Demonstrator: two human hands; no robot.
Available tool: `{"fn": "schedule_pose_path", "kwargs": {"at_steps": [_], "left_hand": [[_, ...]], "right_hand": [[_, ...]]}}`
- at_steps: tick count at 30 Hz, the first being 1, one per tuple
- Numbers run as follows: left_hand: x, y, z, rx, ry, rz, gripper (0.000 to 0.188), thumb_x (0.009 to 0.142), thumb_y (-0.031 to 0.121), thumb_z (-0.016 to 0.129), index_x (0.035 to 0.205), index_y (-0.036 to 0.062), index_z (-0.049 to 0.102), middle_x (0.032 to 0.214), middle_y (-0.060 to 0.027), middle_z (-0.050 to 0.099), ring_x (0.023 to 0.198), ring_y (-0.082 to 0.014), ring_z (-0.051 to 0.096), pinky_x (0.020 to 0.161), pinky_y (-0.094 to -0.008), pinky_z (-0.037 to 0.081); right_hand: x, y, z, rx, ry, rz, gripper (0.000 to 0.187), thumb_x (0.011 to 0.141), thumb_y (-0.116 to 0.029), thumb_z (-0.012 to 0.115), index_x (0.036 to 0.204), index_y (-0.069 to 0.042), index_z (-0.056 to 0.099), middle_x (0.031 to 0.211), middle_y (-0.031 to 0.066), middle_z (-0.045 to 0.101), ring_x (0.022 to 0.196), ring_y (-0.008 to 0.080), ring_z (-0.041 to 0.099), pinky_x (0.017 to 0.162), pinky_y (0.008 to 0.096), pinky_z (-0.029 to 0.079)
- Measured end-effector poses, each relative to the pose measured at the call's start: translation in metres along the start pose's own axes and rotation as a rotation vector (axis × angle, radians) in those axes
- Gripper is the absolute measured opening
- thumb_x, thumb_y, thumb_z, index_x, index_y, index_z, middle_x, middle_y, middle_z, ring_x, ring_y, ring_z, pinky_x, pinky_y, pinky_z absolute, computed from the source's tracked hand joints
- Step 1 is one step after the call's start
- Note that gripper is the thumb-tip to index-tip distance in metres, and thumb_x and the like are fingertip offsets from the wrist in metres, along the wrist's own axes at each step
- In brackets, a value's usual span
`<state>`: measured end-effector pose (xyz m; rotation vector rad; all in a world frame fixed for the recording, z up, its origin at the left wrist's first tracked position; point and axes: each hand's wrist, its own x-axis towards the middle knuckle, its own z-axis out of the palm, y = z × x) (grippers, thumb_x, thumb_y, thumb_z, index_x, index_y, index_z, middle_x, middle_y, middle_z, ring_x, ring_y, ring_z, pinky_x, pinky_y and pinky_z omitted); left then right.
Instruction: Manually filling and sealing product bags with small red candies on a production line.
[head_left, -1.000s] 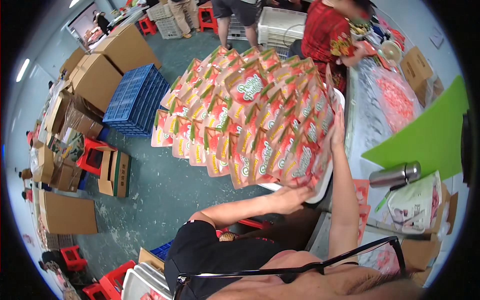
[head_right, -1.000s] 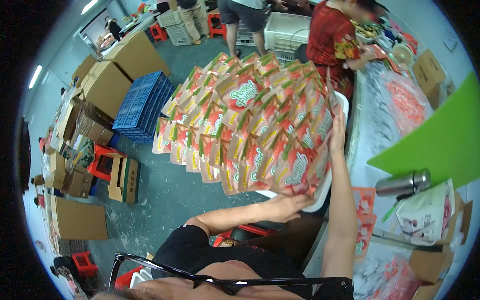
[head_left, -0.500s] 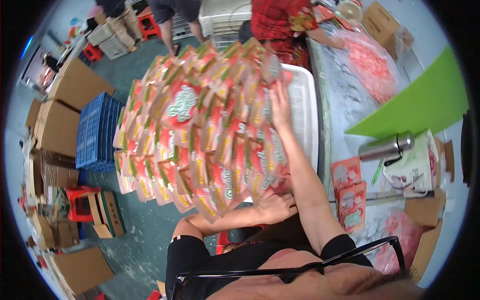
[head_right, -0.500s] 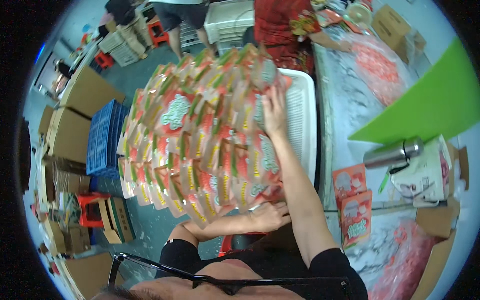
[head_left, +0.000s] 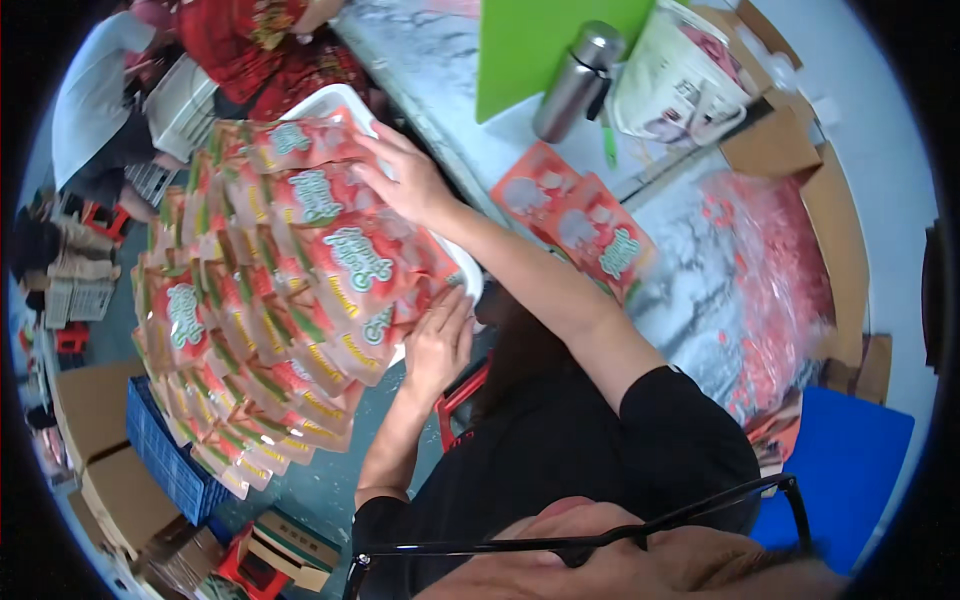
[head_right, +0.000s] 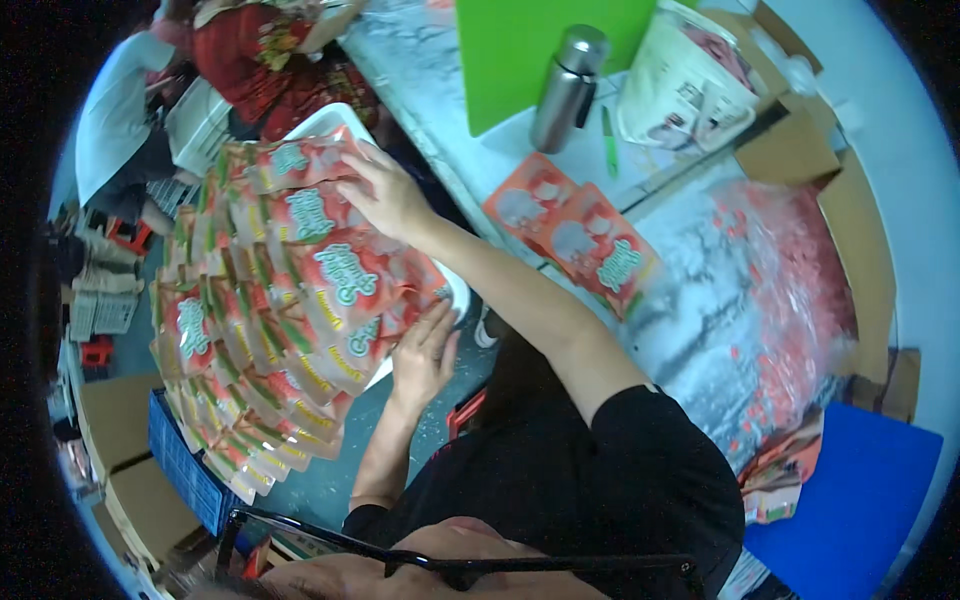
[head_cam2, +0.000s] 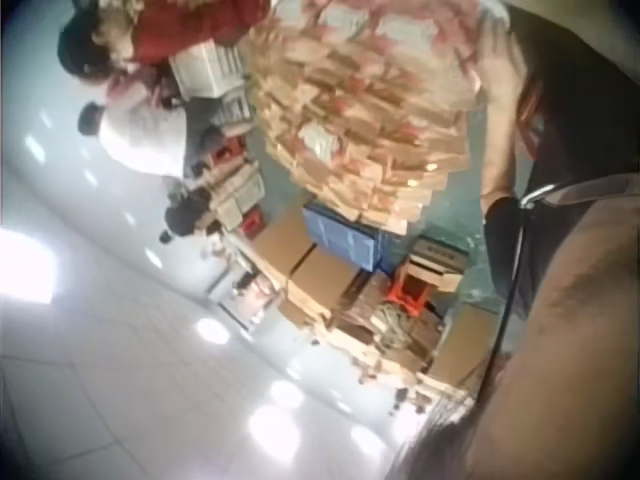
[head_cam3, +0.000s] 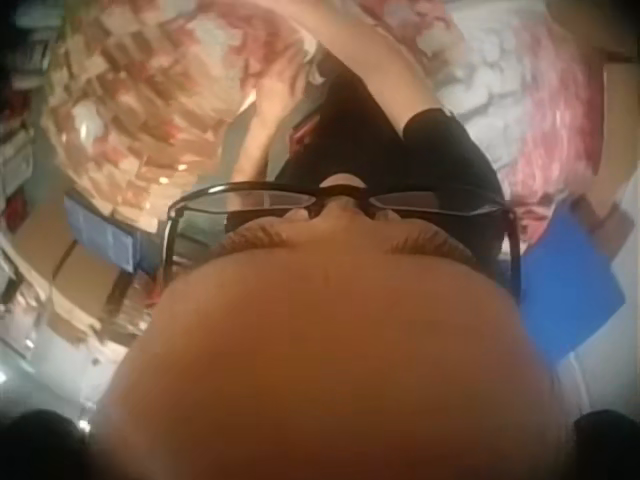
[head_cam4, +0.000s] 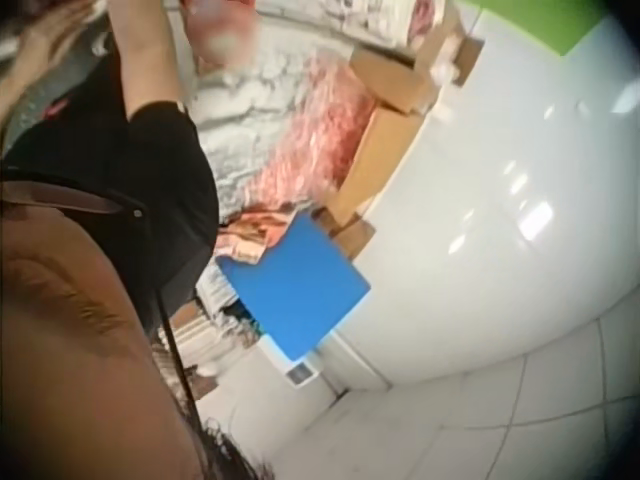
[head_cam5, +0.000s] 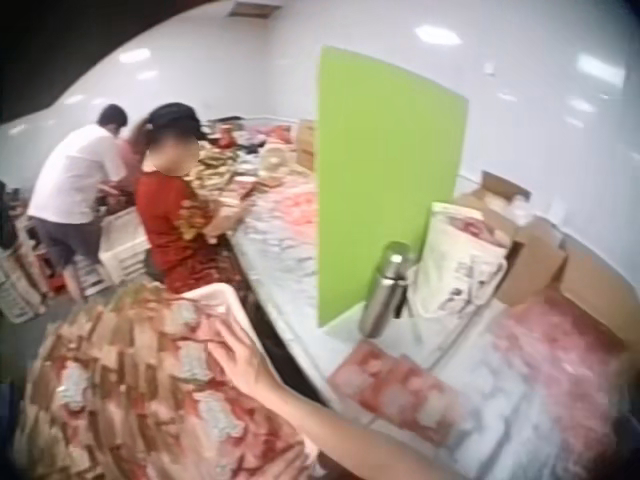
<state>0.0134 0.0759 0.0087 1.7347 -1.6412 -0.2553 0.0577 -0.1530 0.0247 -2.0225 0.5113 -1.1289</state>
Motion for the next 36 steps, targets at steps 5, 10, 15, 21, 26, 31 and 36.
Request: {"fn": "schedule_pose_path", "kwargs": {"at_steps": [5,10,15,21,26,31,36], "left_hand": [[0.002,0.072,-0.016,0.355,-0.21,0.012,0.049,0.082,0.018,0.081,0.128,0.0045,0.07,0.14,-0.0206,0.061,0.127,-0.0399,0.06,0.105,-0.0463,0.05],[0.021,0.105,0.082,-0.306,-0.186,0.303,0.043,0.079,0.011,0.079,0.119,0.0037,0.066,0.132,-0.0183,0.063,0.12,-0.039,0.062,0.099,-0.0462,0.053],[0.024,0.147,0.206,-0.358,-0.302,0.488,0.05,0.078,0.028,0.081,0.117,0.0056,0.061,0.125,-0.015,0.059,0.114,-0.0358,0.058,0.095,-0.048,0.048],[0.007,0.19,0.231,0.049,-0.367,0.427,0.055,0.077,0.043,0.079,0.115,0.0069,0.062,0.116,-0.0133,0.056,0.11,-0.0322,0.053,0.09,-0.0459,0.042],[-0.015,0.17,0.27,0.034,-0.261,0.587,0.036,0.086,0.034,0.07,0.112,0.0092,0.067,0.112,-0.008,0.06,0.108,-0.0286,0.056,0.088,-0.0444,0.043],[0.009,0.184,0.252,-0.357,-0.278,0.217,0.012,0.082,0.013,0.076,0.083,0.0016,0.074,0.077,-0.0129,0.07,0.073,-0.032,0.069,0.067,-0.0445,0.054],[0.032,0.181,0.254,-0.581,-0.638,-0.313,0.026,0.081,0.022,0.088,0.08,0.0019,0.072,0.064,-0.005,0.067,0.057,-0.014,0.062,0.055,-0.0313,0.05]], "right_hand": [[-0.146,0.034,-0.199,-0.753,-0.035,0.179,0.055,0.083,-0.031,0.081,0.13,-0.008,0.064,0.138,0.0159,0.059,0.13,0.0367,0.053,0.109,0.048,0.041],[-0.281,0.028,-0.3,-1.077,-0.086,0.736,0.109,0.07,-0.056,0.087,0.156,-0.011,0.039,0.155,0.0203,0.036,0.146,0.0421,0.03,0.119,0.0577,0.023],[-0.324,-0.002,-0.346,-0.932,-0.041,0.835,0.103,0.067,-0.051,0.09,0.15,-0.006,0.048,0.144,0.0231,0.05,0.135,0.0416,0.046,0.111,0.0485,0.038],[-0.375,0.006,-0.391,-0.864,0.025,0.872,0.046,0.071,-0.031,0.092,0.099,-0.001,0.071,0.097,0.0121,0.069,0.095,0.0266,0.066,0.083,0.0378,0.054],[-0.405,0.023,-0.412,-0.222,0.225,0.929,0.023,0.082,-0.014,0.083,0.097,0.0,0.07,0.075,0.0056,0.068,0.069,0.0169,0.064,0.068,0.0292,0.053],[-0.384,-0.016,-0.388,-0.42,0.522,0.571,0.018,0.089,-0.012,0.073,0.103,-0.001,0.071,0.101,0.0143,0.072,0.095,0.0315,0.068,0.084,0.0394,0.054],[-0.393,-0.051,-0.361,-0.558,0.327,0.18,0.024,0.092,-0.006,0.066,0.115,-0.001,0.068,0.123,0.0175,0.066,0.116,0.0356,0.064,0.099,0.0447,0.051]]}}
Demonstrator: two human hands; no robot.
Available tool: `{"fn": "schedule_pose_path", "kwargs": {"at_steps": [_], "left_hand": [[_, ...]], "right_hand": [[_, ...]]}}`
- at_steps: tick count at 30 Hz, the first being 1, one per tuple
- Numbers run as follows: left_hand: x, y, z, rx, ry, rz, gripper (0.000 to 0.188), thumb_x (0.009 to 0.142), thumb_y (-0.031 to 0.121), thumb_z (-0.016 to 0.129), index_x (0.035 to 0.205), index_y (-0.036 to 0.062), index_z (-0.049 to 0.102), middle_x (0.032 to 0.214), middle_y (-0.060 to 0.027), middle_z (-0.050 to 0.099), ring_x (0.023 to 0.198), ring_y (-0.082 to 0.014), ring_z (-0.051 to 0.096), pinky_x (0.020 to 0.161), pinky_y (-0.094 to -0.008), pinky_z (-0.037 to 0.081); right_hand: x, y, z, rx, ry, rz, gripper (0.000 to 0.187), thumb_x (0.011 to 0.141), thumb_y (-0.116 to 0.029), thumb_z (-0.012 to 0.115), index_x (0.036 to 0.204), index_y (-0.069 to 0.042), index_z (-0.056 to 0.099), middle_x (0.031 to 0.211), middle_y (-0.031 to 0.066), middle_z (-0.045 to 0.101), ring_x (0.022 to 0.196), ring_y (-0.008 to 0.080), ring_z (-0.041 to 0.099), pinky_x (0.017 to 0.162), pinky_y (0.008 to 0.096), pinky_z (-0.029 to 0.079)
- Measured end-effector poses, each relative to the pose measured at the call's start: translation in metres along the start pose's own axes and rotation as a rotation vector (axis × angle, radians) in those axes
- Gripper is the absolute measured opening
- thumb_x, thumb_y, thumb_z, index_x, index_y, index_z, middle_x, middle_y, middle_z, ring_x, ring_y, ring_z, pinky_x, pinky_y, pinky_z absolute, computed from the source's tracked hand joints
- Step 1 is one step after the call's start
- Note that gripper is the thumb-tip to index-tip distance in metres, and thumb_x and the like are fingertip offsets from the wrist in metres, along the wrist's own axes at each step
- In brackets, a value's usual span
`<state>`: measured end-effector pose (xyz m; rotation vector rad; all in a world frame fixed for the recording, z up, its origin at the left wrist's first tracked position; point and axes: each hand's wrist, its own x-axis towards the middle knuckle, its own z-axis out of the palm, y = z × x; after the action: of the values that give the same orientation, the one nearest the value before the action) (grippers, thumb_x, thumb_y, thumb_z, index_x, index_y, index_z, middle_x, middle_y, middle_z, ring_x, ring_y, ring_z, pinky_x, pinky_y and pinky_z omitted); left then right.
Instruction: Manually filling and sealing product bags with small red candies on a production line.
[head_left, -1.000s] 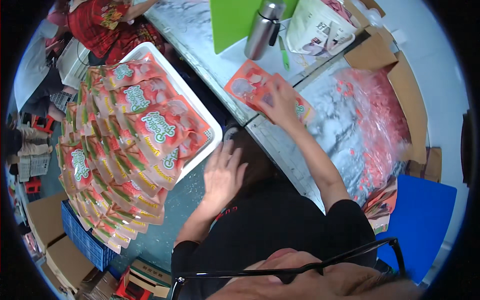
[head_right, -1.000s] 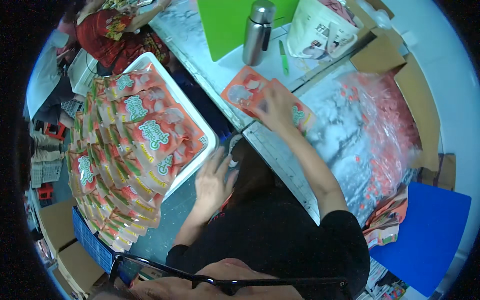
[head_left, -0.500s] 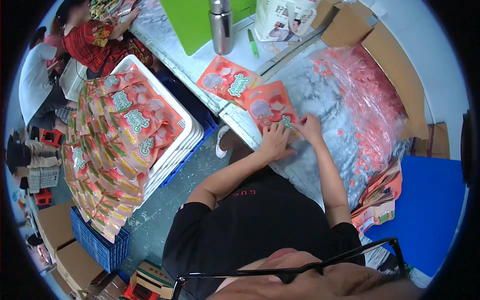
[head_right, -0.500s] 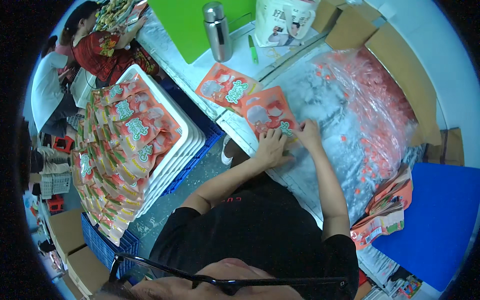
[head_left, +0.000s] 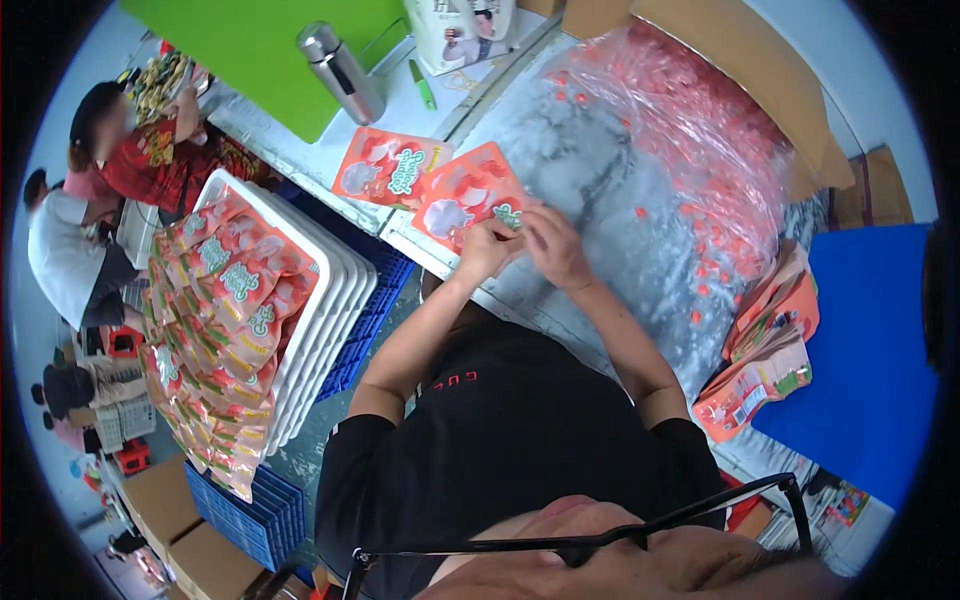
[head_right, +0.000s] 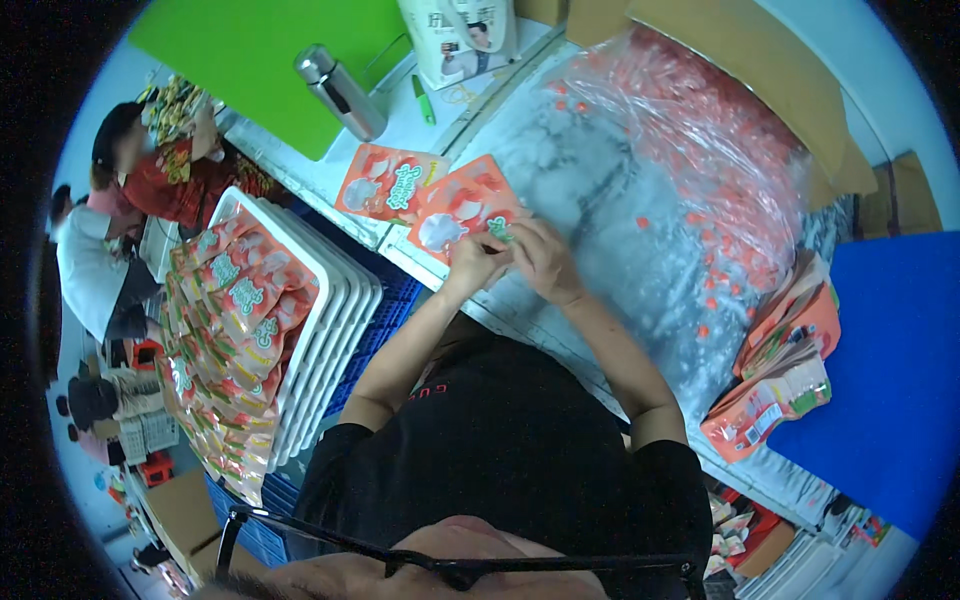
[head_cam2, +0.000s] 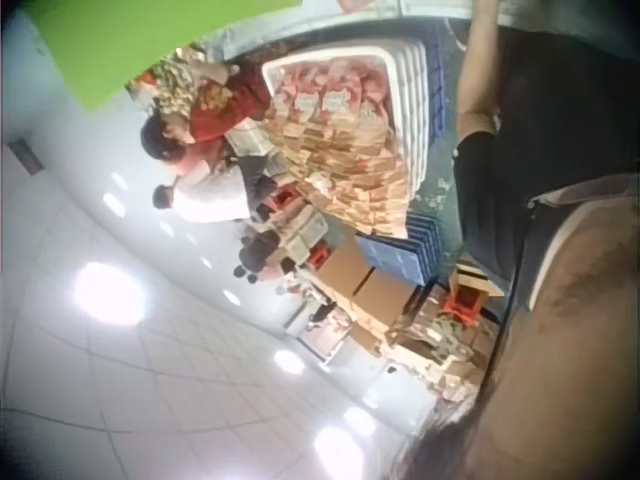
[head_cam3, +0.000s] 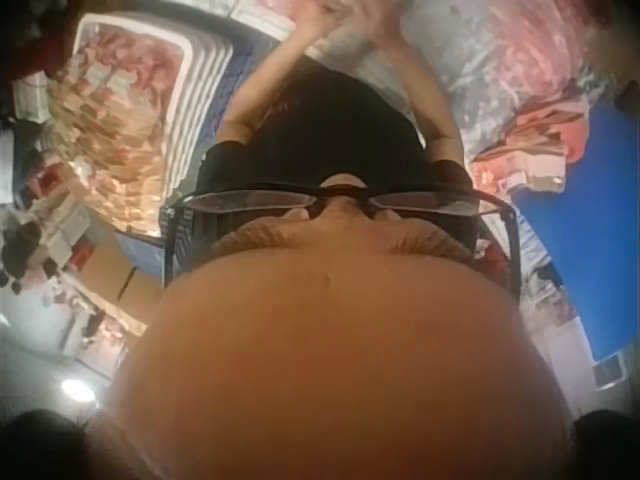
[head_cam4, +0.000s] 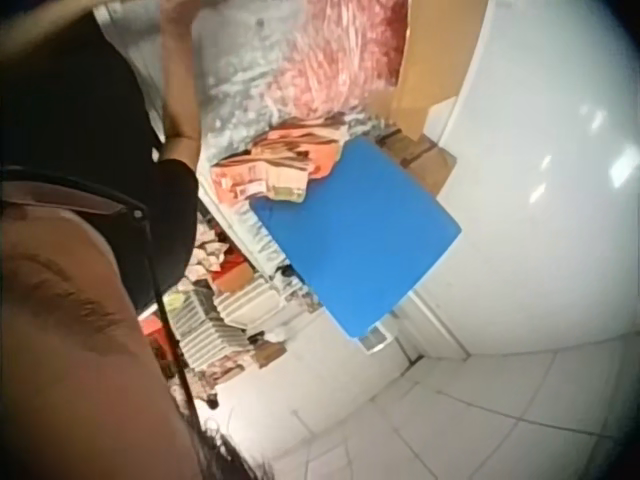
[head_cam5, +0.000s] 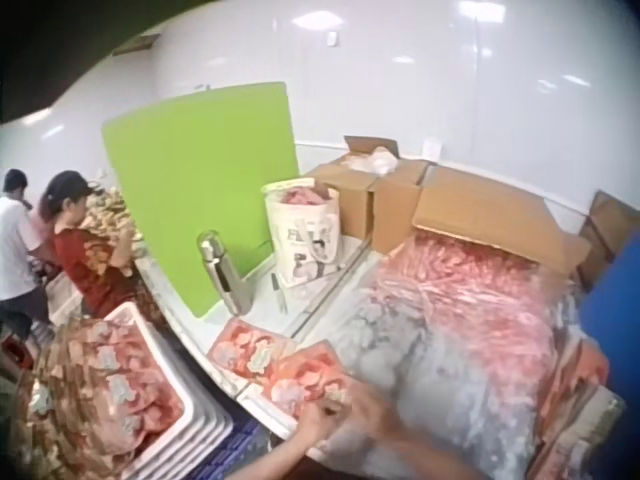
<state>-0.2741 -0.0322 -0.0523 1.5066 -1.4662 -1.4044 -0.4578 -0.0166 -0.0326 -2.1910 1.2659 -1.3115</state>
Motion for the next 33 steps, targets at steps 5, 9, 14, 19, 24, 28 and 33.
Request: {"fn": "schedule_pose_path", "kwargs": {"at_steps": [5,9,14,19,24,28,33], "left_hand": [[0.008,0.01,0.005,-0.143,-0.062,0.065,0.021,0.081,0.014,0.089,0.079,0.0031,0.07,0.072,-0.0011,0.066,0.063,-0.0067,0.058,0.053,-0.0264,0.045],[0.011,0.014,-0.005,-0.637,-0.222,-0.223,0.014,0.093,0.011,0.076,0.099,0.0002,0.07,0.098,-0.0114,0.071,0.086,-0.0191,0.071,0.077,-0.0311,0.059],[0.01,0.015,0.008,-0.587,-0.179,-0.207,0.011,0.094,0.01,0.073,0.088,0.0047,0.065,0.079,-0.0028,0.064,0.067,-0.0108,0.061,0.058,-0.0253,0.049],[0.001,0.063,0.006,-0.503,-0.241,-0.154,0.01,0.086,-0.003,0.056,0.086,0.0058,0.062,0.071,0.002,0.056,0.057,-0.0058,0.05,0.051,-0.0224,0.039],[0.006,0.071,-0.004,-0.392,-0.435,-0.184,0.012,0.085,-0.004,0.059,0.09,0.0042,0.065,0.08,0.0023,0.061,0.065,-0.0057,0.055,0.055,-0.022,0.04],[0.002,0.068,0.002,-0.186,-0.485,-0.059,0.02,0.085,-0.011,0.06,0.095,0.0042,0.065,0.088,0.0035,0.065,0.076,-0.0036,0.059,0.062,-0.0213,0.045],[0.005,0.076,0.002,0.154,-0.522,0.007,0.021,0.085,-0.014,0.059,0.096,0.0043,0.063,0.085,0.0032,0.064,0.074,-0.0047,0.058,0.063,-0.0223,0.046]], "right_hand": [[-0.025,0.013,-0.008,-0.167,-0.005,-0.143,0.032,0.089,-0.006,0.066,0.12,0.0,0.068,0.131,0.0174,0.064,0.12,0.0346,0.063,0.102,0.0456,0.051],[-0.02,0.01,-0.018,-0.254,0.0,-0.254,0.035,0.089,-0.015,0.068,0.12,0.001,0.069,0.131,0.0149,0.064,0.125,0.0332,0.06,0.108,0.0486,0.046],[-0.008,-0.017,-0.04,-0.299,-0.14,-0.264,0.019,0.086,-0.018,0.067,0.1,-0.006,0.069,0.112,0.0085,0.066,0.116,0.0267,0.061,0.103,0.0414,0.045],[0.001,-0.01,-0.043,-0.317,-0.183,-0.333,0.007,0.079,-0.014,0.067,0.081,-0.011,0.062,0.096,0.0024,0.062,0.093,0.0206,0.061,0.086,0.0387,0.047],[0.017,-0.016,-0.065,-0.131,-0.07,-0.422,0.004,0.08,-0.014,0.064,0.082,-0.01,0.063,0.098,0.0022,0.064,0.097,0.0223,0.062,0.089,0.0388,0.047],[0.01,-0.011,-0.054,-0.092,-0.157,-0.443,0.008,0.082,-0.015,0.064,0.08,-0.007,0.065,0.095,0.0051,0.064,0.096,0.0251,0.063,0.091,0.0412,0.049],[0.006,-0.004,-0.052,-0.159,-0.329,-0.43,0.011,0.084,-0.014,0.063,0.078,-0.005,0.066,0.089,0.0085,0.064,0.09,0.0262,0.064,0.09,0.0427,0.05]]}}
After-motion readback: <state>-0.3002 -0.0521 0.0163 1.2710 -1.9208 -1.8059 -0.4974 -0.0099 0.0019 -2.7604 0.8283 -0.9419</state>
